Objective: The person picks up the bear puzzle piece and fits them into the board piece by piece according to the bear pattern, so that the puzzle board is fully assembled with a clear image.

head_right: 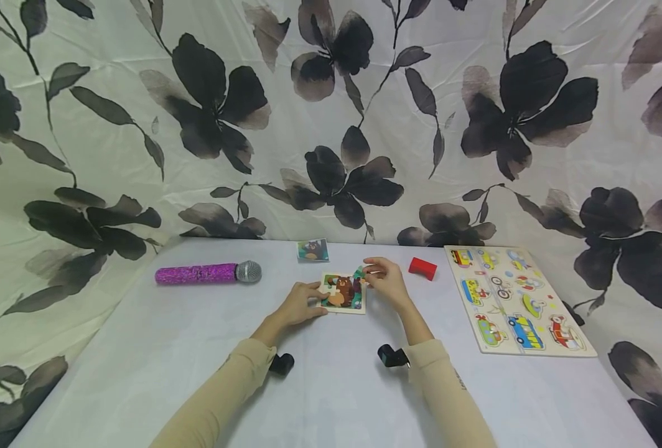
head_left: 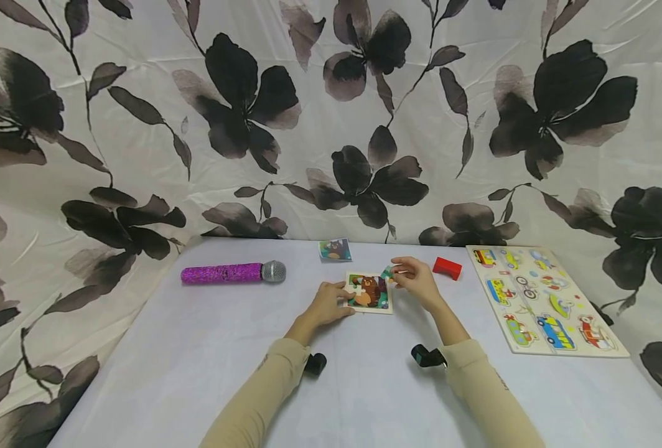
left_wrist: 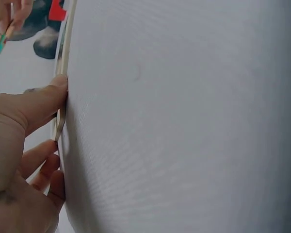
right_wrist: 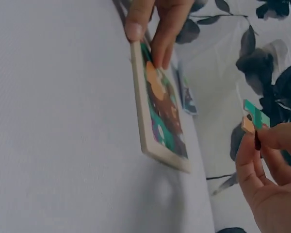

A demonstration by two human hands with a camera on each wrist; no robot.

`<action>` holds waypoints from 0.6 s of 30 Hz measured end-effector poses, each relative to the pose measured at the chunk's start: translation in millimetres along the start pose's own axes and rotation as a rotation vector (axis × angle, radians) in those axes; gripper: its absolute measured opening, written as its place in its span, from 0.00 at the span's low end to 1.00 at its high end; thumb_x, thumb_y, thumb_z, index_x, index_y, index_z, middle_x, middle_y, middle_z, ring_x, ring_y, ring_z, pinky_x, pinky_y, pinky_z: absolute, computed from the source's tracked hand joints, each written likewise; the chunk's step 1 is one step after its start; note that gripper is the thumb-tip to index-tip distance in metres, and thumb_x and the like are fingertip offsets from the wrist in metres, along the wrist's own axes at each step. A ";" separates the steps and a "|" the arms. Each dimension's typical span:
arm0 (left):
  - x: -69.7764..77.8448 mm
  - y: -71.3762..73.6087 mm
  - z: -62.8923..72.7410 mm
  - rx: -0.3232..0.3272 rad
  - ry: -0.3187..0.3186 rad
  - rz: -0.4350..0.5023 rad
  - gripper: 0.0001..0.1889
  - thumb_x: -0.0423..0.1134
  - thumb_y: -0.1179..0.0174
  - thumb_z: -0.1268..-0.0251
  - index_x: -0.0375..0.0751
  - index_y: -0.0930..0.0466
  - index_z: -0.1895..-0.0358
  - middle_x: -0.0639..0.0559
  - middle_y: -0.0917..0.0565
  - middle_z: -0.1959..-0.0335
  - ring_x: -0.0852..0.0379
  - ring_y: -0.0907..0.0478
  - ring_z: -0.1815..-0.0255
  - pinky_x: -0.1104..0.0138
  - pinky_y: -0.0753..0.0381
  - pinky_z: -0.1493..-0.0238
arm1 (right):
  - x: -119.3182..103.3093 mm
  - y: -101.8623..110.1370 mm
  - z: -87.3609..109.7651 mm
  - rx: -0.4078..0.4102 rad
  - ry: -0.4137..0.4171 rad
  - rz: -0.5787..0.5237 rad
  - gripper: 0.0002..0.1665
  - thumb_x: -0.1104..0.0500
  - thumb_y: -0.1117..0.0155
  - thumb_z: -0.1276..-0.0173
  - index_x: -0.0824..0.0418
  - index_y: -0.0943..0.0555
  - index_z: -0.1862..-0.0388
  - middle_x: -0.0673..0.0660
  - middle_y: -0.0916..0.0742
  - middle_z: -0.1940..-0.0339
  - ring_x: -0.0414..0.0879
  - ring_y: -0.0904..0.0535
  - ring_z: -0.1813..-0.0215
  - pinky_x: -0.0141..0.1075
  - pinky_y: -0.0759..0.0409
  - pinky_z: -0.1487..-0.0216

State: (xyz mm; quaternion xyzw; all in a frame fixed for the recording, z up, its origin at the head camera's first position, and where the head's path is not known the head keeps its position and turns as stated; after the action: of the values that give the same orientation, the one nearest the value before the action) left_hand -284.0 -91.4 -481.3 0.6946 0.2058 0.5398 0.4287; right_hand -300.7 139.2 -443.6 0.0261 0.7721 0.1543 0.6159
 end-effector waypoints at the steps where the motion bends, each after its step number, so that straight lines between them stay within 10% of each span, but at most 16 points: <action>1: -0.6 -0.5 -0.5 0.005 -0.005 -0.003 0.20 0.41 0.32 0.46 0.38 0.18 0.50 0.35 0.29 0.37 0.39 0.34 0.40 0.52 0.35 0.38 | 1.8 -3.0 -2.0 0.001 0.003 -0.002 0.20 0.74 0.44 0.37 0.79 0.28 0.45 0.76 0.19 0.54 0.60 0.18 0.59 0.35 0.17 0.63; 18: 0.5 1.4 4.8 0.039 -0.038 0.047 0.15 0.38 0.31 0.46 0.36 0.15 0.55 0.33 0.28 0.39 0.39 0.32 0.44 0.52 0.33 0.40 | 24.1 -59.1 -20.9 -0.029 0.045 0.172 0.11 0.72 0.38 0.38 0.74 0.18 0.57 0.68 0.14 0.62 0.56 0.16 0.63 0.34 0.18 0.64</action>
State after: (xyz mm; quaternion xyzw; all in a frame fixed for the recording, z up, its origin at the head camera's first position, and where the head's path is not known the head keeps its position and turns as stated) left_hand -279.7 -93.6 -480.1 0.7175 0.1916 0.5323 0.4063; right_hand -317.7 84.2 -478.3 0.0797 0.7785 0.2183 0.5830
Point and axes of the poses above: each hand's wrist, its own z-axis away from the middle knuckle, its own y-axis out of the back of the hand, x = y × z, the point moved 1 cm from there along -z, towards the middle knuckle
